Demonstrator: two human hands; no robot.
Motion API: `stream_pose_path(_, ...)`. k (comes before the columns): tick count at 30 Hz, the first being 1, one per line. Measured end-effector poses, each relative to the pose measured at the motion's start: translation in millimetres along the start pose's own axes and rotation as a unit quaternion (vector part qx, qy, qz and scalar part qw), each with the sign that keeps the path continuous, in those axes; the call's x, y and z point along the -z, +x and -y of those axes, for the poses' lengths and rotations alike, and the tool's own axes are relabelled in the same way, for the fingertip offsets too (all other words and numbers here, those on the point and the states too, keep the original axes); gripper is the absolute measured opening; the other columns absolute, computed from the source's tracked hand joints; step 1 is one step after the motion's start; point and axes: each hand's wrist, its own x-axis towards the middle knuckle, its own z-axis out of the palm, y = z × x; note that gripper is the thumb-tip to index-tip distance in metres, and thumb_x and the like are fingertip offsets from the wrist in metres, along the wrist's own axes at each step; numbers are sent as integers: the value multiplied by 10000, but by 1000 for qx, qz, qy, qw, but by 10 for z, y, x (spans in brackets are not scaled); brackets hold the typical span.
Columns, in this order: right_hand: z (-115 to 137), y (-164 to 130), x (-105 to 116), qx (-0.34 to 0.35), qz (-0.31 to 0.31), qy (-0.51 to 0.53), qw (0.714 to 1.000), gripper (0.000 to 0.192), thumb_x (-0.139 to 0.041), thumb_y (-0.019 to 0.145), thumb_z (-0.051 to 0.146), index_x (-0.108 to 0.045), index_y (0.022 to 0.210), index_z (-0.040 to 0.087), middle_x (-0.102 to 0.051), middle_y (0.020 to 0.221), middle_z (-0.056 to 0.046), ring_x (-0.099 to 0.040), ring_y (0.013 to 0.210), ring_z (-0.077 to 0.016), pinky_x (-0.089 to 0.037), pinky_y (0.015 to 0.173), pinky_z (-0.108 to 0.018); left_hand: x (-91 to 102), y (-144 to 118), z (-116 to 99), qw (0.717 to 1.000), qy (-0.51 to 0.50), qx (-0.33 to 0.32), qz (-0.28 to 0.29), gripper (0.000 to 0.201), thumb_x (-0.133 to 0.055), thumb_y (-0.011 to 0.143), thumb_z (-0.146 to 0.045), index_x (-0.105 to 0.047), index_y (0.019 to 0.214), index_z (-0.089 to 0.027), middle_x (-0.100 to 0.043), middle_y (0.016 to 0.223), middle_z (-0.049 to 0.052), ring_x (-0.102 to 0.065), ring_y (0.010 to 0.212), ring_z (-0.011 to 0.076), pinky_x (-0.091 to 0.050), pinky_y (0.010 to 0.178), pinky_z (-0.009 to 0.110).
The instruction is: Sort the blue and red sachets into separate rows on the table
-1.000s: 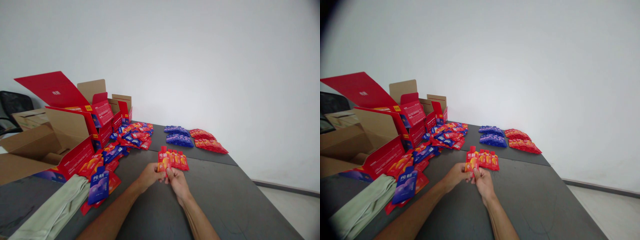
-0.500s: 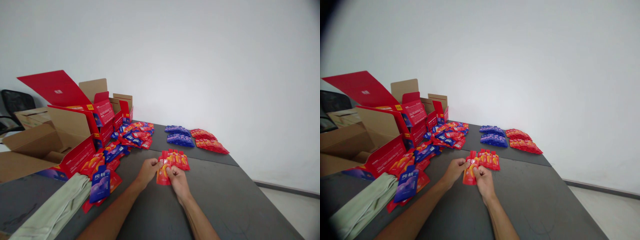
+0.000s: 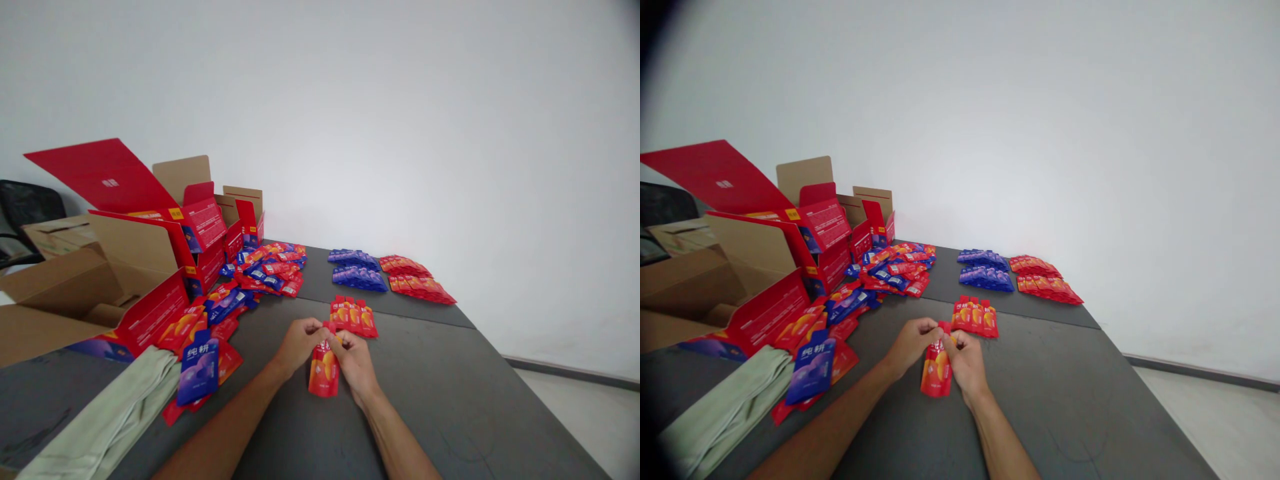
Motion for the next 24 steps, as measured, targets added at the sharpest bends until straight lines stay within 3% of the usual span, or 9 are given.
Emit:
stream_pose_path(8,-62,17,-107,-4,-36,-7,999,388,-689,762,535,-627,670,163,-591,622,5,-470,548,-116,-347,518,-237,-66,0,54,979,166,-42,-110,216,-567,767,-290,-513,589,-181,-517,573,-35,-455,573,110,-296,551,233)
stream_pose_path(13,-38,-6,-85,-19,-31,26,999,376,-683,765,539,-655,715,168,-621,646,7,-518,571,-132,-383,544,-246,-55,47,143,995,91,17,-48,276,-555,794,-403,-529,641,-175,-516,607,-35,-444,580,113,-308,550,237)
stream_pose_path(18,37,-25,-68,9,-3,83,996,313,-682,787,499,-701,845,191,-668,754,-9,-574,699,-160,-438,670,-271,-24,46,135,997,78,10,-20,380,-509,836,-514,-443,645,-193,-452,604,-55,-397,573,102,-286,537,231)
stream_pose_path(24,68,-13,-90,-13,-2,162,987,304,-722,753,475,-633,687,191,-610,658,9,-499,592,-130,-406,597,-256,-74,3,23,997,73,-23,-26,395,-514,848,-521,-436,647,-190,-459,611,-53,-405,589,97,-296,546,217)
